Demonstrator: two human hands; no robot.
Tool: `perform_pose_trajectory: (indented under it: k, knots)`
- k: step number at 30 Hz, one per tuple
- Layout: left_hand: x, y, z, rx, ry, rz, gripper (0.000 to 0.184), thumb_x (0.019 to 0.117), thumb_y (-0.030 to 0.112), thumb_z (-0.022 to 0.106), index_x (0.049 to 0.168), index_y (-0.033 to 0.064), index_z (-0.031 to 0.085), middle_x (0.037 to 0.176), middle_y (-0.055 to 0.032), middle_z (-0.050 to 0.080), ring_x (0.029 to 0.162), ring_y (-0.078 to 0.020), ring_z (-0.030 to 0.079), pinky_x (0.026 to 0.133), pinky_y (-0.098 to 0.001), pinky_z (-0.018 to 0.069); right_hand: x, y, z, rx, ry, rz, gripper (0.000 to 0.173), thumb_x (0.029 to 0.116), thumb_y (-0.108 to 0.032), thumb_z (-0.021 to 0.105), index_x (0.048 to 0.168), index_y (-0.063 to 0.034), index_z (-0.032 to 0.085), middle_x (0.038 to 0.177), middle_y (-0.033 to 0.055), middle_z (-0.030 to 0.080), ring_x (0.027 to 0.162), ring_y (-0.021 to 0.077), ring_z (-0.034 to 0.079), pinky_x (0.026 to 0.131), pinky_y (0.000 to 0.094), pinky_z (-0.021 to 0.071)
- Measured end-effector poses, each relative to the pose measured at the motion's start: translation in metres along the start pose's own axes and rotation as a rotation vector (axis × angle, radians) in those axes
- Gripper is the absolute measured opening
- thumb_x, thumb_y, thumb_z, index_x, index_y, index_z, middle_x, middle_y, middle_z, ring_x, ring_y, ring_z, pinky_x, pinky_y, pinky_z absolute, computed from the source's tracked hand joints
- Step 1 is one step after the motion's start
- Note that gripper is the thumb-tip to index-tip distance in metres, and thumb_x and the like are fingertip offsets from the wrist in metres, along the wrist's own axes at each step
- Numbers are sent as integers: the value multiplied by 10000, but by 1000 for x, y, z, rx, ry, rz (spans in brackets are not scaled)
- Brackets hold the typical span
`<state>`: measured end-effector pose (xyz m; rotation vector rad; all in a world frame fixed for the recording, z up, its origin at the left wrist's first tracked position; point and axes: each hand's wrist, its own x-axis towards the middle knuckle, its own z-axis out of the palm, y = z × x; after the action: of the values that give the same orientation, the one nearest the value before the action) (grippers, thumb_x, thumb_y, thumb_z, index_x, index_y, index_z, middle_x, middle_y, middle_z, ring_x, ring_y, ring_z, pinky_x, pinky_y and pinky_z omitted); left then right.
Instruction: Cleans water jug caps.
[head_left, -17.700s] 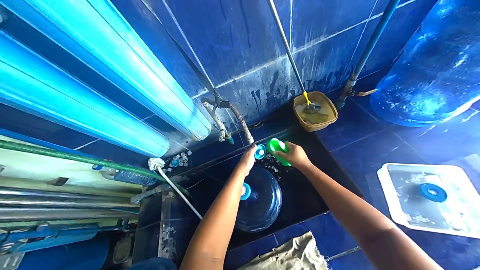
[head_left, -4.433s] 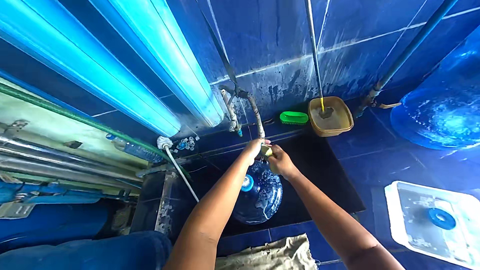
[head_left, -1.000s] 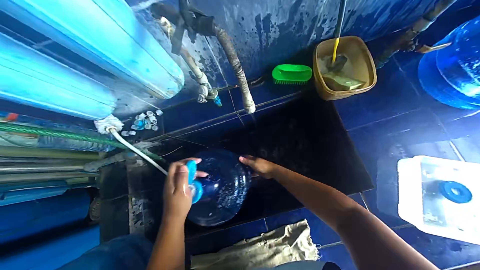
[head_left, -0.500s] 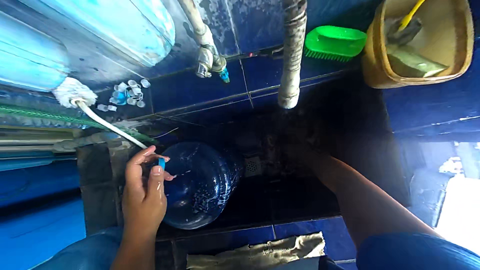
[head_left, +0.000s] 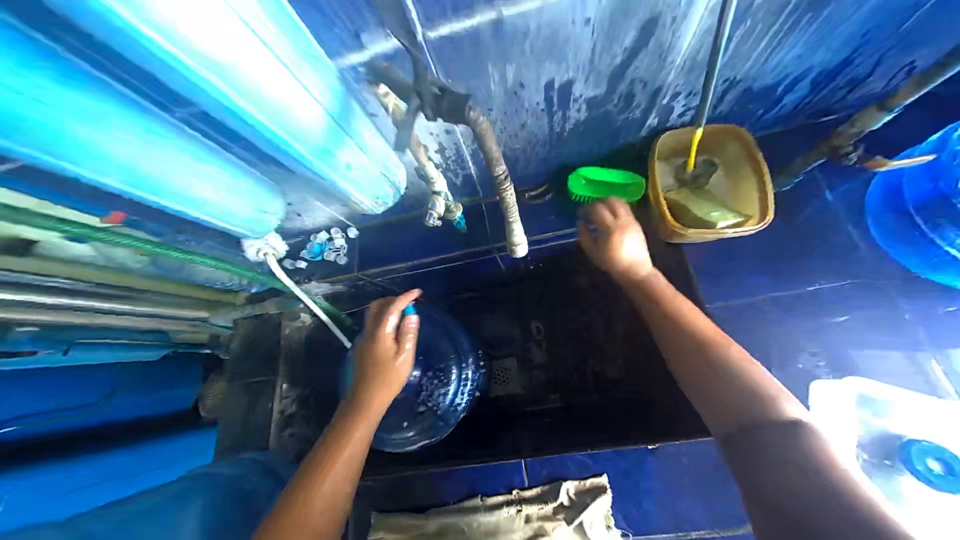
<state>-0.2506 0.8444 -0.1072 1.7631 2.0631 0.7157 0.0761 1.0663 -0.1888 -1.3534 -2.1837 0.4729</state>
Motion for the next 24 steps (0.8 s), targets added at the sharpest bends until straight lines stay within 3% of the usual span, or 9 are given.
perform_pose_trajectory:
  k: [2,3,4,6,8,11,15,19,24]
  knots:
    - [15,37,25,-237,-99,-40,422,1099,222,353,1423,45,556,1303,-171,625,987,-223,697,847,-406,601,38,-1,-27,-54,-35,107,612,937,-93,651,1518,-46,465,1567,267,413,1458,510,349,1144,694,326]
    - [24,56,38,-418,-161,-137,439,1114,228,297,1437,52,536,1306,-155,636,999,-222,697,845,-390,590,50,4,-27,-99,-96,175,744,910,-40,651,1591,-77,355,1619,269,331,1496,535,257,1157,738,252]
    - [34,72,52,-629,-210,-261,466,1124,255,244,1456,65,510,1296,-151,640,1013,-245,688,839,-396,576,57,9,-23,-152,-151,224,777,908,0,633,1609,-67,307,1597,306,344,1481,571,253,1146,768,223]
    - [53,93,81,-961,-232,-522,500,1132,342,212,1443,116,532,1230,-157,683,992,-288,699,797,-425,574,56,9,-20,-244,-204,271,609,936,13,600,1518,33,420,1501,348,440,1412,585,354,1141,776,221]
    - [66,100,105,-1154,-229,-681,528,1125,384,201,1439,111,525,1234,-198,678,1012,-326,698,809,-450,574,42,1,-22,-244,-235,315,516,920,-48,661,1416,28,540,1426,320,528,1348,550,452,1057,784,326]
    - [68,100,123,-1289,-201,-707,661,1105,498,118,1497,88,457,1358,-219,610,1133,-335,657,899,-461,550,-9,-24,-28,174,-230,372,768,819,-220,832,1474,-51,467,1329,307,586,1142,521,613,873,734,507]
    - [61,112,148,-1369,-78,-718,943,974,771,37,1482,97,457,1357,-184,608,1198,-305,613,973,-507,527,-70,-70,-17,519,-356,235,752,862,-279,816,1488,-60,461,1243,245,665,1149,388,658,1009,603,516]
    - [51,139,161,-1330,-118,-618,1003,959,759,-35,1534,67,407,1439,-195,556,1290,-292,566,1063,-474,483,-59,-58,-8,641,-259,422,664,879,-293,817,1423,-35,537,1226,261,669,1152,419,649,1002,640,500]
    - [63,134,144,-1419,-50,-598,1099,882,852,-53,1498,103,464,1387,-153,606,1229,-270,602,1001,-467,511,-69,-72,-24,559,-326,236,660,885,-332,803,1433,-61,553,1215,229,689,1141,385,668,1011,619,507]
